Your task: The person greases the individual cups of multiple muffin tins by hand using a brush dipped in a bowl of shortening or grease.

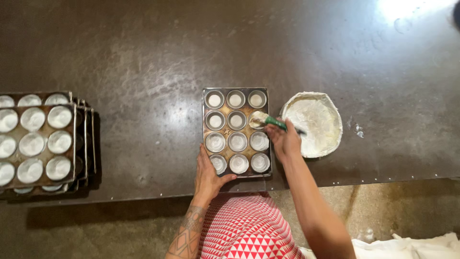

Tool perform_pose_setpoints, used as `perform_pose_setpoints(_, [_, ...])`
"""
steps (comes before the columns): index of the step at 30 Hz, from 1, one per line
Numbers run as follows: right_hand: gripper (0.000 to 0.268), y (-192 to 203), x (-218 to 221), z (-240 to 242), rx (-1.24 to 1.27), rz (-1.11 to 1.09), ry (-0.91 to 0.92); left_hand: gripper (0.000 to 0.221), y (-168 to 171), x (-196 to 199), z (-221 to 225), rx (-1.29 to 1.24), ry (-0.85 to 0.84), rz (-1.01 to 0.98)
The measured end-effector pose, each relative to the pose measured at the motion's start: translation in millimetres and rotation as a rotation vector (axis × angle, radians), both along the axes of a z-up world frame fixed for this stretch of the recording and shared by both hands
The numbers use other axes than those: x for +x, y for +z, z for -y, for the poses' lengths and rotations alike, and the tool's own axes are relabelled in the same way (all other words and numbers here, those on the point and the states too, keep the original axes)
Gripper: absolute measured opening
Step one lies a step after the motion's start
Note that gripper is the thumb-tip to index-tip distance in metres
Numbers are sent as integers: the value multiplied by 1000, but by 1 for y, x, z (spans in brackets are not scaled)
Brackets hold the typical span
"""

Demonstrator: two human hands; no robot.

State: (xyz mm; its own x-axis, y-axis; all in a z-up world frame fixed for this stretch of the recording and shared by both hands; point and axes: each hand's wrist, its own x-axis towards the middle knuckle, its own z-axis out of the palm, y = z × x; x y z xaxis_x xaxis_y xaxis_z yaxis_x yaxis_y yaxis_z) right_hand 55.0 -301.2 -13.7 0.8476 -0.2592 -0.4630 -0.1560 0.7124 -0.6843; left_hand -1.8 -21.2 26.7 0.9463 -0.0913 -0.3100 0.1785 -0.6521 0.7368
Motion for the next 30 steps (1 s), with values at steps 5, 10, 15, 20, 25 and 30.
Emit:
perform_pose_setpoints(5, [44, 39, -81, 33, -103, 137, -19, 149, 4, 2, 0, -6, 0, 12])
perform_pose_setpoints(10, [34, 48, -113, 49, -268, 177, -16, 150, 3, 6, 0, -2, 10, -12])
perform_pose_setpoints(15, [36, 43, -78, -10, -217, 104, 88, 152, 0, 9, 0, 37, -21, -32])
perform_pose_setpoints(20, [34, 31, -24, -51, -276, 69, 158, 157, 4, 7, 0, 28, -31, 5])
perform_pose_setpoints(25, [33, 35, -31, -42, -375, -89, 52, 156, 8, 4, 2, 65, -25, -64])
perform_pose_setpoints(30, [31, 73, -46, -31, -616, 25, 107, 158, 6, 7, 1, 82, -46, -114])
